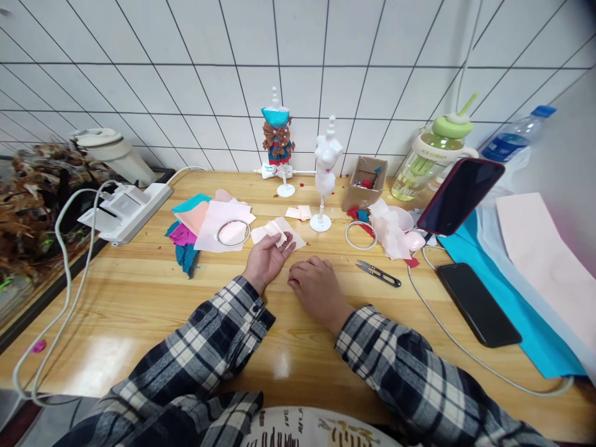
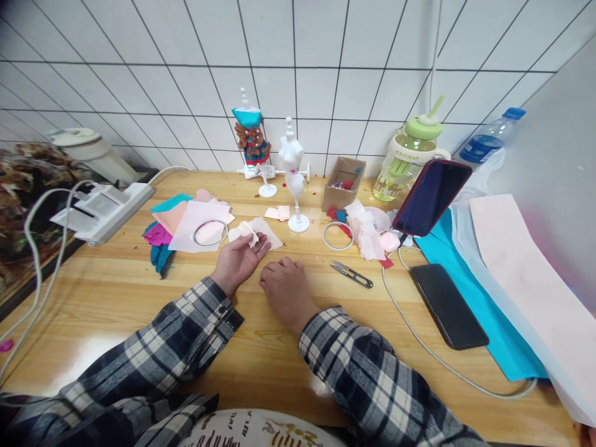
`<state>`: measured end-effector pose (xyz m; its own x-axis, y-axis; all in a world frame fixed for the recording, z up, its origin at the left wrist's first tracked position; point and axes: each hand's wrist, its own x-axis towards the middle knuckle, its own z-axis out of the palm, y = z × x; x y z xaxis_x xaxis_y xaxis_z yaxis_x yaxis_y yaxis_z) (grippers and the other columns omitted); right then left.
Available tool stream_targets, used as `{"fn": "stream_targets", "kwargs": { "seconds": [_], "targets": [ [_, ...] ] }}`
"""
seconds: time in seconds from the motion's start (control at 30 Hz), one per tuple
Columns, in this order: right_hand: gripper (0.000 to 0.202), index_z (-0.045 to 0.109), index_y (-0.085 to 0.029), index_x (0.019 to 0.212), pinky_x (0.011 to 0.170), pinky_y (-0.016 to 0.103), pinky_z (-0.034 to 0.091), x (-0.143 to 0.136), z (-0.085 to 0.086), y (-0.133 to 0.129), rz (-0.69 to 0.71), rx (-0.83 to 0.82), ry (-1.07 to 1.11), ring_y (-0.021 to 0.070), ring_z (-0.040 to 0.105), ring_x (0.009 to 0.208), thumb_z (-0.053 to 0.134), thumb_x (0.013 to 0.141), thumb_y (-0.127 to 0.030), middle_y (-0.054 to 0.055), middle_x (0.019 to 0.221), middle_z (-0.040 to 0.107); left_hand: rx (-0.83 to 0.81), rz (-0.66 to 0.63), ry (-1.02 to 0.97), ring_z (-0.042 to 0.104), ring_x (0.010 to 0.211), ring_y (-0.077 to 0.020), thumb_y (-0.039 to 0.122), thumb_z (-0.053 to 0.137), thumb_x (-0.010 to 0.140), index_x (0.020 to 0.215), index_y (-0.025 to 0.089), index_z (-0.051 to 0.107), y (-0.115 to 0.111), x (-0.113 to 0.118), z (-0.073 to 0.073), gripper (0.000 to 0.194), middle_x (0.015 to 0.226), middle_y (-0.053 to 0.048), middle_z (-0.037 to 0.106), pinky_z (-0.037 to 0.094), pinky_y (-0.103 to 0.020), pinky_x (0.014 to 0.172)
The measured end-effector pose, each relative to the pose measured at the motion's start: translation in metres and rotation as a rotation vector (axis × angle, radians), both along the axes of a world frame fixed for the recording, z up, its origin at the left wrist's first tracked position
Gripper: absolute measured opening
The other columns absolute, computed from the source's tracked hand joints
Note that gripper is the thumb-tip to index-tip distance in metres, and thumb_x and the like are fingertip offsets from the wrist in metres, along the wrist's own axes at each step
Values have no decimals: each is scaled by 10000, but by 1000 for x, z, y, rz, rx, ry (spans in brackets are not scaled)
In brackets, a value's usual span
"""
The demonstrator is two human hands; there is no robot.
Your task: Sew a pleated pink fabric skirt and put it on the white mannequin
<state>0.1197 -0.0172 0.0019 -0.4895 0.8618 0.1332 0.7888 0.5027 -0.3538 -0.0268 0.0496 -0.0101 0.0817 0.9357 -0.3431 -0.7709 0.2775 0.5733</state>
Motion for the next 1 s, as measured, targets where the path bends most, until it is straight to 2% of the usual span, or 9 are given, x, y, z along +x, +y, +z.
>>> {"fn": "stream_targets", "kwargs": {
  "seconds": [0.13, 0.27, 0.53, 0.67, 0.73, 0.8, 0.87, 0.93, 1.0],
  "targets": [
    [153, 608, -178, 925, 774, 381, 365, -7, -6, 1, 58, 104, -62, 243, 500, 942, 470, 948, -238, 91, 994, 636, 7, -3, -6, 687, 880, -174, 60, 613, 766, 808, 155, 611, 1, -2, -1, 103, 837, -59, 694, 528, -357, 912],
    [164, 565, -162, 884, 753, 360, 362, 8, -1, 13, -100, 216, 31, 229, 502, 851, 418, 931, -214, 96, 887, 594, 143, 21, 47, 686, 881, -145, 102, 680, 763, 845, 154, 645, -2, -3, 1, 103, 867, -47, 708, 534, -294, 916],
    [315, 510, -198, 683, 662, 313, 337, 103, 81, 110, -568, 495, 250, 189, 469, 713, 372, 952, -285, 42, 709, 525, 217, -22, 202, 676, 810, -114, 199, 818, 678, 875, 162, 677, -4, -1, -2, 245, 884, -23, 720, 568, -238, 799],
    [250, 639, -158, 970, 802, 391, 398, 135, 102, 153, -636, 506, 216, 249, 526, 898, 518, 891, -362, 100, 887, 590, 213, -37, 266, 663, 808, -102, 245, 841, 647, 908, 169, 671, -4, -1, -5, 320, 905, -13, 716, 546, -227, 793],
    [525, 515, -126, 1286, 877, 445, 401, 135, 97, 154, -610, 514, 247, 290, 511, 1041, 622, 806, -307, 151, 1089, 574, 246, -49, 334, 655, 829, -112, 267, 843, 640, 941, 168, 667, -7, 0, -4, 362, 931, -18, 713, 531, -238, 798],
    [645, 388, -135, 1403, 912, 460, 410, 122, 81, 135, -574, 536, 362, 284, 509, 1078, 603, 809, -266, 154, 1159, 560, 300, -69, 458, 637, 798, -116, 282, 841, 634, 921, 155, 659, -11, 1, -2, 363, 888, -15, 706, 511, -238, 765],
    [485, 441, -178, 1338, 841, 413, 463, 100, 56, 98, -518, 458, 550, 233, 560, 941, 527, 872, -280, 101, 1041, 599, 356, -95, 601, 596, 711, -104, 291, 836, 631, 819, 147, 625, -15, 2, 1, 317, 771, 11, 672, 476, -223, 695],
    [331, 529, -194, 1185, 708, 350, 492, 75, 30, 55, -397, 226, 686, 188, 571, 753, 528, 893, -350, 52, 874, 606, 396, -127, 715, 542, 633, -92, 300, 829, 622, 729, 158, 561, -20, 5, 4, 322, 664, 46, 608, 434, -215, 634],
    [349, 558, -197, 1132, 708, 335, 498, 53, 11, 16, -271, 68, 724, 194, 598, 805, 612, 847, -391, 62, 916, 627, 422, -176, 802, 511, 600, -95, 321, 820, 613, 713, 172, 524, -24, 9, 6, 346, 626, 62, 567, 409, -219, 601]
  ]
}}
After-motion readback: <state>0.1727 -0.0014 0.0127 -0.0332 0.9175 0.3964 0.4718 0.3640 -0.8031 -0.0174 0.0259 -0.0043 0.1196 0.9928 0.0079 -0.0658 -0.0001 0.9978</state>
